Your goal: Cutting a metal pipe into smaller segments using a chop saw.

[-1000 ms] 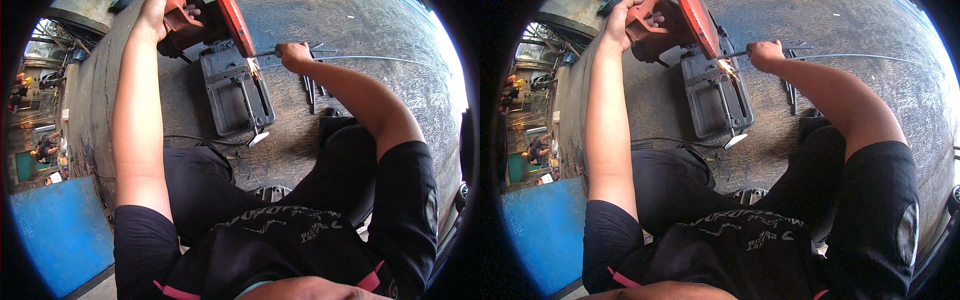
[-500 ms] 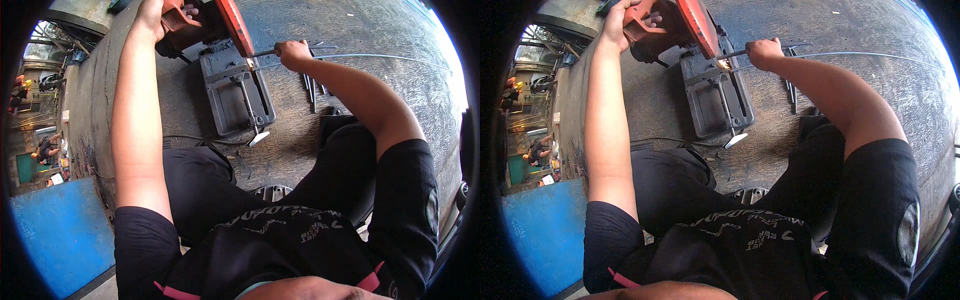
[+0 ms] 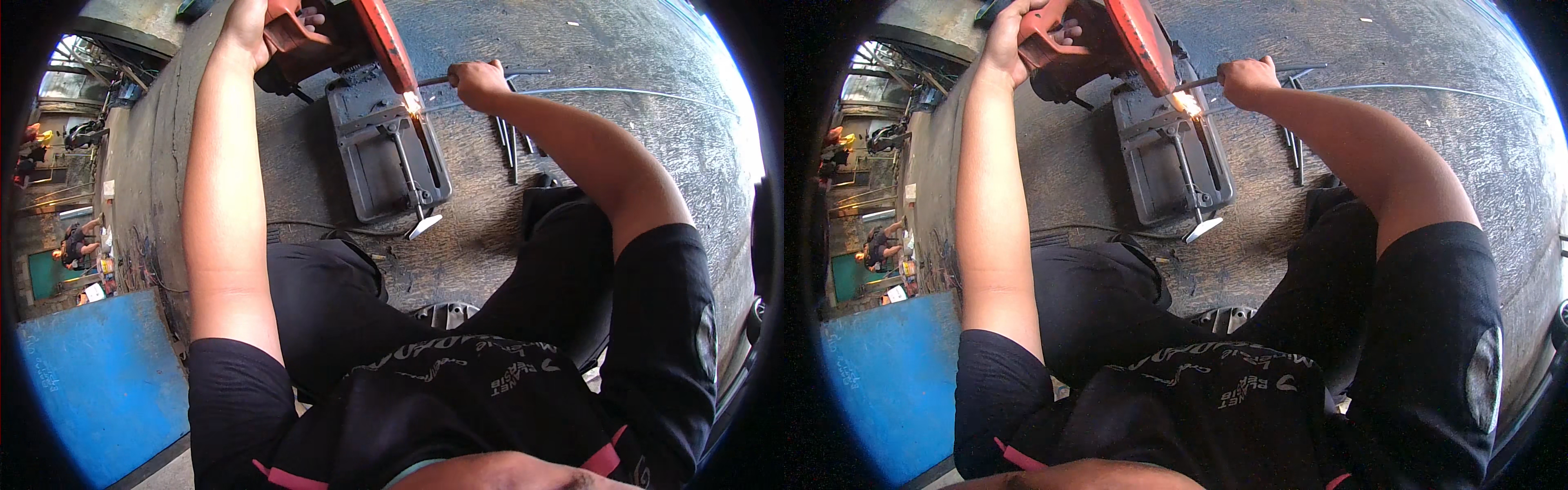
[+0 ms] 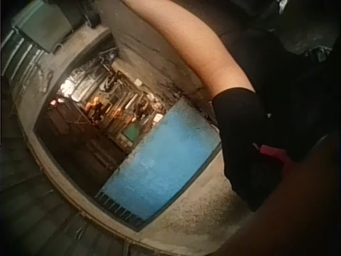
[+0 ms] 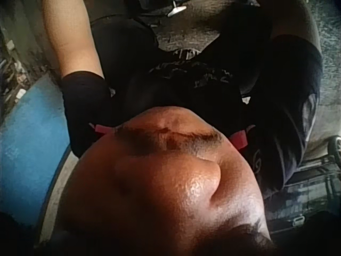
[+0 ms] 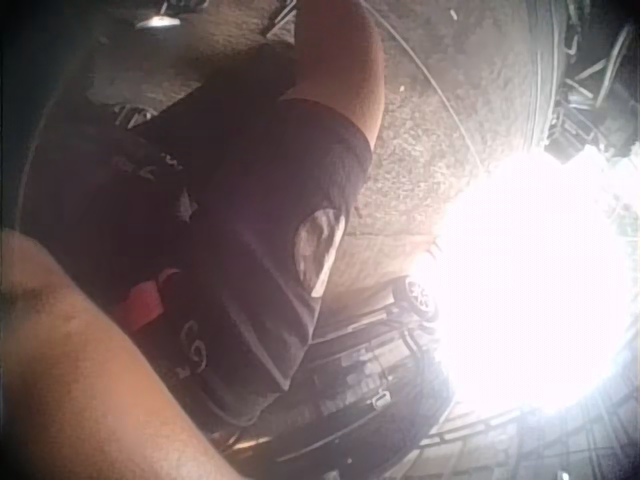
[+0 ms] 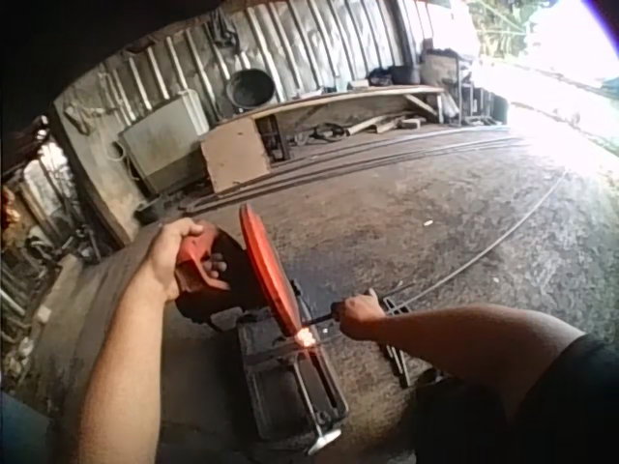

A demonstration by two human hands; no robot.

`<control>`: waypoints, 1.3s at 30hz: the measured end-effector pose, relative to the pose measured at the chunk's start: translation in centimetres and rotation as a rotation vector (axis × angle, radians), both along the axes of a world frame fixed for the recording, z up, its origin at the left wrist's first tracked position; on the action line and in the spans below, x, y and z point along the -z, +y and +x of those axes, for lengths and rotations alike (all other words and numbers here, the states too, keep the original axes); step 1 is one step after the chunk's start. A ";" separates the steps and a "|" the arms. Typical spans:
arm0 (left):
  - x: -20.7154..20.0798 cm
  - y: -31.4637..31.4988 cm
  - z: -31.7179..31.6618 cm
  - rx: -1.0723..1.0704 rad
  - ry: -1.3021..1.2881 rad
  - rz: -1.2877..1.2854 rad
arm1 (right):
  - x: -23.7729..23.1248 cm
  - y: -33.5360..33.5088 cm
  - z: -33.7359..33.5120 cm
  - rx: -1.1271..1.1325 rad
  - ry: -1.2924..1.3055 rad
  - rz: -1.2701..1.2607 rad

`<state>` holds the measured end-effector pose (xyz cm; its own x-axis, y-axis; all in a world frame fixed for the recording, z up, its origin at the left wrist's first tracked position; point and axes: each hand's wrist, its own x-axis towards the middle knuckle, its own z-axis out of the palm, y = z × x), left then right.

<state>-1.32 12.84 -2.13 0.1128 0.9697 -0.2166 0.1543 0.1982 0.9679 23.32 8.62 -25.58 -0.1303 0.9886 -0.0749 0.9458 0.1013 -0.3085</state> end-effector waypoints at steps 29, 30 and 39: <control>-0.9 -0.7 0.6 0.014 0.031 0.011 | 0.6 -0.1 0.1 -0.038 -0.009 -0.051; -0.8 -0.8 0.7 0.007 0.033 0.003 | 0.6 0.1 0.2 -0.030 -0.015 -0.057; -0.3 -0.1 -0.2 0.021 -0.011 -0.005 | -0.2 0.2 0.3 -0.065 -0.033 -0.062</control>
